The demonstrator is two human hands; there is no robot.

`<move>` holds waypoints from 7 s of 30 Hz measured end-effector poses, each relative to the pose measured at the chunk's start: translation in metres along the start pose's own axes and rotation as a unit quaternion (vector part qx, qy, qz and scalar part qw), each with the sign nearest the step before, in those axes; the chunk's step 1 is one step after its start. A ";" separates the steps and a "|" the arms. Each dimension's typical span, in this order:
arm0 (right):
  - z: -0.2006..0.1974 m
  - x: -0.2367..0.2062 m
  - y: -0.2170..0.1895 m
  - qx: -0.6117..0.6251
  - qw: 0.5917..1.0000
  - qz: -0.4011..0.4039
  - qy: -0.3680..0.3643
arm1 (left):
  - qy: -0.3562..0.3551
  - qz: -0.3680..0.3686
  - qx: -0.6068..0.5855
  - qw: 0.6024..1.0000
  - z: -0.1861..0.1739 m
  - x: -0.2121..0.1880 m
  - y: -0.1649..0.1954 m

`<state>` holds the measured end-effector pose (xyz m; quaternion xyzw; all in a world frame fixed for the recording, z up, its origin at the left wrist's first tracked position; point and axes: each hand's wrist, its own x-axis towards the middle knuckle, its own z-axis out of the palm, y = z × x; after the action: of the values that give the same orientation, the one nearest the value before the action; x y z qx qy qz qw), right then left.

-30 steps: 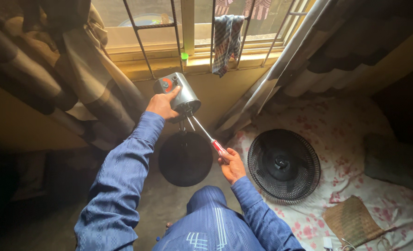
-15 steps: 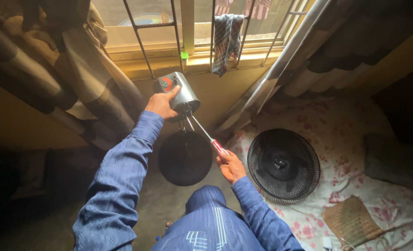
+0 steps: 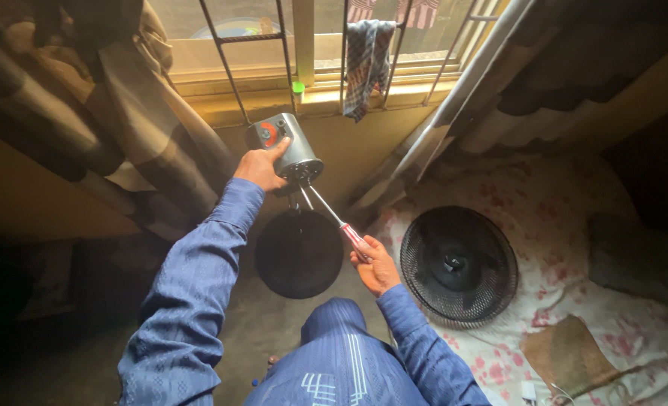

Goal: The person sits on the floor in front of a wall-mounted electric appliance and uses a red-handled screwdriver to unscrew its base. They loosen screws, detach a round grille-like cover, handle small screws by hand, and work on the appliance's underside near a window.

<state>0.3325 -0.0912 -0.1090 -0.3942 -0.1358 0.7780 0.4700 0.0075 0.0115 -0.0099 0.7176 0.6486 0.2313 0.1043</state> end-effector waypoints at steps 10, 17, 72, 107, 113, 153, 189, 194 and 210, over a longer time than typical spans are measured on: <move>0.000 0.006 0.003 -0.012 1.000 -0.003 -0.002 | -0.007 -0.014 0.011 1.000 -0.002 0.005 0.001; 0.003 0.006 0.003 -0.030 0.998 -0.051 0.007 | -0.004 -0.019 0.023 1.000 -0.008 0.004 0.003; -0.025 -0.007 -0.005 -0.022 0.999 -0.025 0.003 | 0.002 -0.030 0.159 0.987 -0.005 -0.010 0.024; -0.040 -0.004 -0.004 0.029 0.999 0.011 -0.022 | 0.310 -0.030 -0.171 0.935 0.002 -0.076 0.038; -0.044 -0.002 -0.002 0.027 0.999 0.012 -0.021 | 0.489 -0.371 -0.501 0.610 0.099 -0.094 0.037; -0.059 -0.012 -0.002 0.003 1.000 0.010 -0.015 | 0.154 -0.255 -0.854 0.427 0.151 -0.043 0.078; -0.068 -0.016 0.000 0.011 1.000 0.012 -0.003 | 0.172 -0.208 -0.867 0.420 0.159 -0.041 0.078; -0.068 -0.016 0.004 0.001 1.000 0.018 0.010 | 0.132 -0.270 -0.905 0.302 0.159 -0.038 0.084; -0.080 -0.023 0.000 0.004 1.000 0.023 -0.008 | 0.030 -0.289 -0.909 0.298 0.164 -0.054 0.086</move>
<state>0.3972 -0.1229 -0.1499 -0.3892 -0.1268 0.7924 0.4522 0.1569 -0.0286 -0.1246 -0.0754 0.1933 0.6502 0.7309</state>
